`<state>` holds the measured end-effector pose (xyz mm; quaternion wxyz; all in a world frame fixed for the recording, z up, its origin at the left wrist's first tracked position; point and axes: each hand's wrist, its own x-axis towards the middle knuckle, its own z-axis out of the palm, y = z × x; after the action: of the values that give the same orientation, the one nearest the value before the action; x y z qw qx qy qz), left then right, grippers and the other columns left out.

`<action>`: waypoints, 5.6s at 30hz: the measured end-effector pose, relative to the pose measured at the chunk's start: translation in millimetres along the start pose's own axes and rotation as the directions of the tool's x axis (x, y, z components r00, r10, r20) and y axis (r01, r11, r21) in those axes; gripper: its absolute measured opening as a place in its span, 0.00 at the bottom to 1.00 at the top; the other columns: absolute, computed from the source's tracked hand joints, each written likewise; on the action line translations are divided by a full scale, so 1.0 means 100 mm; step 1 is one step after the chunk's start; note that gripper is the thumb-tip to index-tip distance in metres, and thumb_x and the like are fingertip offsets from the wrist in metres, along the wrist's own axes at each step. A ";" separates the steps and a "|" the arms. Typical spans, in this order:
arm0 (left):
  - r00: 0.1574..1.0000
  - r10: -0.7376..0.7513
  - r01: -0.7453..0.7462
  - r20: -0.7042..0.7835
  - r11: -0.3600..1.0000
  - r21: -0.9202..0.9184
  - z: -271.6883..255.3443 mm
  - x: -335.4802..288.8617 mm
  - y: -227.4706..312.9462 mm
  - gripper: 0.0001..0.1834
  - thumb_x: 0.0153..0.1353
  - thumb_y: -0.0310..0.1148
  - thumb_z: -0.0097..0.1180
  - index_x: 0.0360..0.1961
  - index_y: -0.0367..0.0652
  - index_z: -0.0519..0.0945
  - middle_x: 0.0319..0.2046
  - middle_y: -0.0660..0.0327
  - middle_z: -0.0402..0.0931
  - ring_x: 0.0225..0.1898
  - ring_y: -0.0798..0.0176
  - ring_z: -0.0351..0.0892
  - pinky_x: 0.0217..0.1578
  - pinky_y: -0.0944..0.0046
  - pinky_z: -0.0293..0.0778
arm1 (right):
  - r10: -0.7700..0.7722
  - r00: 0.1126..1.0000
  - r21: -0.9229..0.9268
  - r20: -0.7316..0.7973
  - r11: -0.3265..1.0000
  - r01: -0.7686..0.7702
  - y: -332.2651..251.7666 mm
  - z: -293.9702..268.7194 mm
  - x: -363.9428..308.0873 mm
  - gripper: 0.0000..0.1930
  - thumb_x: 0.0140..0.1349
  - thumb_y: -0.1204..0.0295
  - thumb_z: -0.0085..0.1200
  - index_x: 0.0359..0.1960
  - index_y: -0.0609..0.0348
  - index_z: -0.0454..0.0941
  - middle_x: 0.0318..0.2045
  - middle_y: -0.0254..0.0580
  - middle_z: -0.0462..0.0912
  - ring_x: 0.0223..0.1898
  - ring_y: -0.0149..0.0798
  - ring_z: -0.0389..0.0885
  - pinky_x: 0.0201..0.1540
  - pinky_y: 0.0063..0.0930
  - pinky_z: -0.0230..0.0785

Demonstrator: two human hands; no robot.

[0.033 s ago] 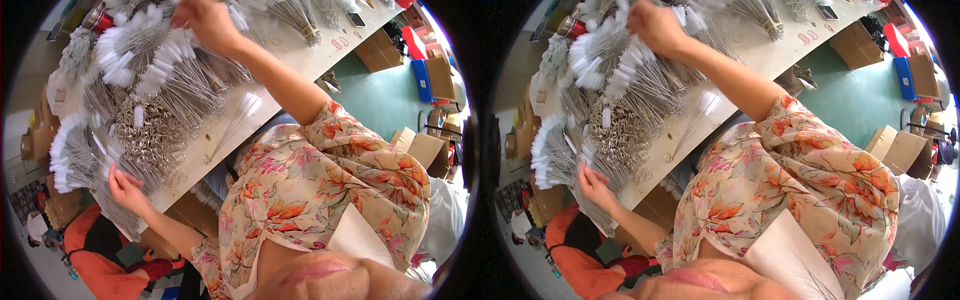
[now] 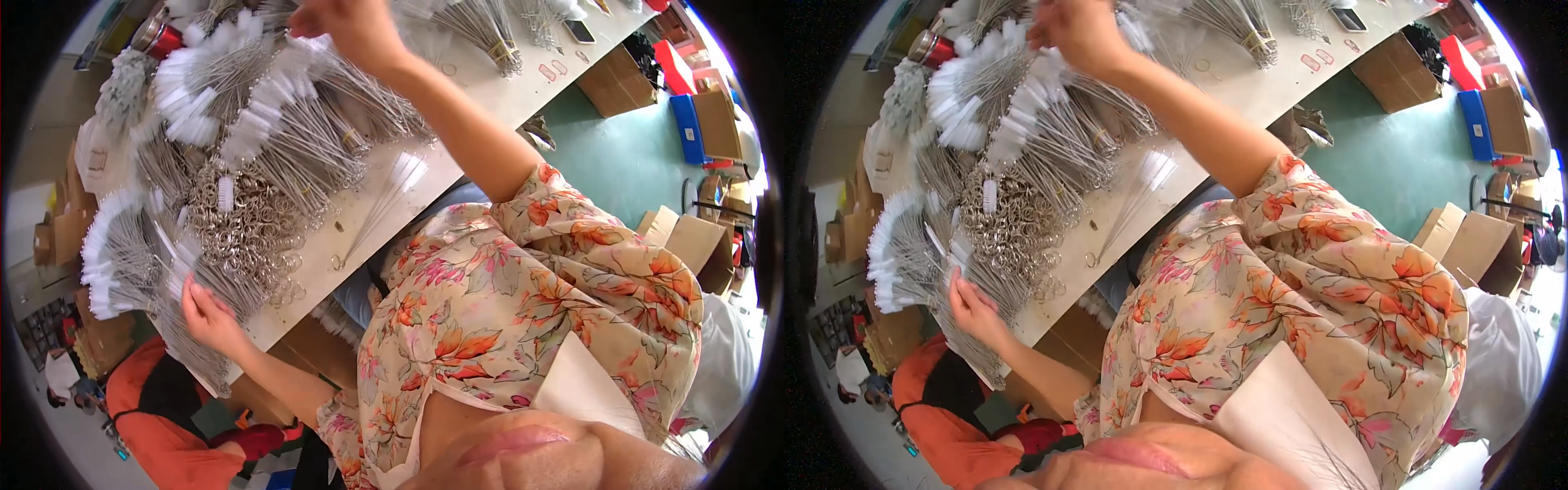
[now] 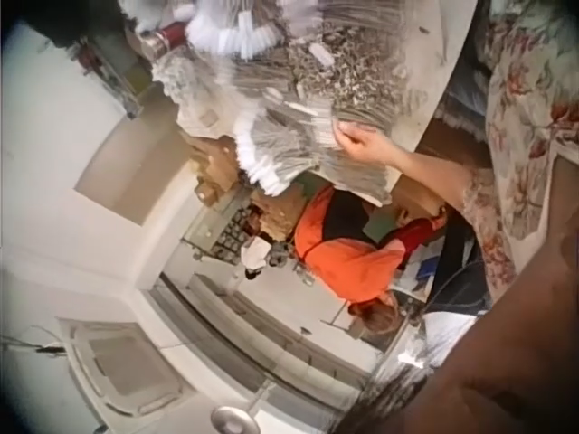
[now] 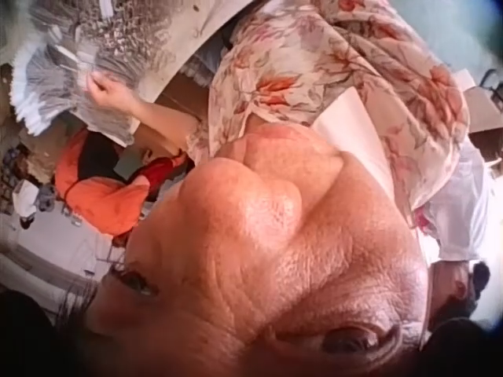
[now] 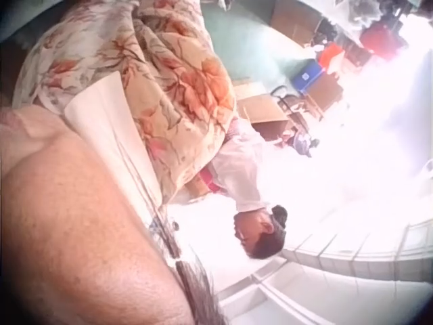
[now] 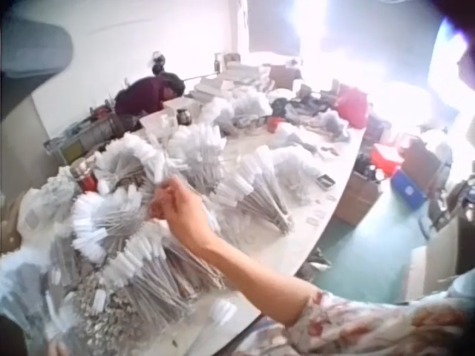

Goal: Assembling white cleaning brushes onto metal rings at an assembly station.

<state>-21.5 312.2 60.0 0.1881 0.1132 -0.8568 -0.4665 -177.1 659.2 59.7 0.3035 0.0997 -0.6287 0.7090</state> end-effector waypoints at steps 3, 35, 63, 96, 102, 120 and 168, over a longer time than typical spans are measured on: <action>1.000 0.007 -0.006 -0.013 0.998 0.068 -0.04 -0.19 0.00 0.15 0.66 0.34 0.45 0.45 0.36 0.77 0.21 0.71 0.63 0.16 0.80 0.53 0.14 0.77 0.47 | -0.201 0.975 -0.633 -0.094 0.768 0.097 -0.14 -0.64 0.12 0.10 0.64 0.69 0.41 0.36 0.61 0.74 0.21 0.35 0.73 0.20 0.26 0.71 0.24 0.21 0.63; 0.978 -0.174 0.207 0.116 0.881 -0.424 0.45 -0.39 -0.39 0.16 0.67 0.36 0.44 0.41 0.33 0.76 0.21 0.70 0.62 0.17 0.80 0.52 0.15 0.78 0.47 | 0.067 0.827 -0.765 -0.558 0.344 -0.544 0.01 -3.86 0.83 0.15 0.45 0.62 0.61 0.25 0.62 0.81 0.19 0.44 0.79 0.26 0.38 0.78 0.31 0.33 0.70; 0.507 0.861 -0.844 0.037 0.505 -0.180 1.68 -0.52 0.36 0.14 0.53 0.24 0.59 0.42 0.35 0.77 0.49 0.52 0.63 0.42 0.59 0.71 0.38 0.63 0.72 | 0.755 0.491 0.555 0.435 0.205 -0.806 -0.33 0.07 -1.07 0.12 0.67 0.63 0.44 0.38 0.60 0.72 0.26 0.32 0.76 0.31 0.28 0.75 0.36 0.20 0.70; 0.922 0.136 -0.164 0.364 0.985 0.047 0.83 -0.93 -0.39 0.05 0.58 0.26 0.55 0.30 0.34 0.74 0.33 0.56 0.77 0.27 0.67 0.76 0.30 0.68 0.74 | 0.466 0.487 -0.510 0.739 0.859 -0.047 -0.49 -0.49 -1.52 0.04 0.54 0.78 0.56 0.31 0.63 0.79 0.29 0.42 0.78 0.27 0.39 0.77 0.30 0.26 0.70; 0.882 0.220 0.008 0.416 0.877 -0.481 0.64 -0.58 0.10 0.08 0.57 0.17 0.51 0.38 0.31 0.77 0.41 0.52 0.75 0.37 0.67 0.78 0.38 0.68 0.80 | 0.205 0.582 -0.331 0.787 0.936 0.117 -0.42 0.24 -1.71 0.03 0.53 0.72 0.56 0.30 0.55 0.80 0.34 0.38 0.80 0.28 0.43 0.78 0.31 0.34 0.71; 0.875 0.451 -0.282 0.177 0.771 -0.572 0.71 -0.49 0.58 0.18 0.49 0.13 0.55 0.44 0.25 0.74 0.40 0.47 0.76 0.37 0.59 0.81 0.38 0.67 0.79 | 0.600 0.403 0.053 0.691 0.514 -0.856 -0.87 0.26 -1.24 0.09 0.59 0.66 0.57 0.33 0.59 0.82 0.21 0.29 0.78 0.18 0.20 0.65 0.20 0.14 0.56; 0.998 0.039 0.013 0.045 0.598 -0.802 -0.12 -0.64 0.41 0.09 0.63 0.28 0.47 0.36 0.33 0.77 0.36 0.52 0.78 0.40 0.60 0.78 0.46 0.62 0.72 | 0.123 0.534 0.268 0.837 0.758 -0.594 -0.64 1.28 -1.75 0.06 0.55 0.76 0.59 0.33 0.64 0.78 0.29 0.36 0.79 0.27 0.25 0.78 0.30 0.18 0.71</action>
<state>40.4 348.7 86.6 0.1973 -0.0031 -0.5624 -0.8030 -32.7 485.2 45.8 -0.1990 0.3367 -0.4821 0.7840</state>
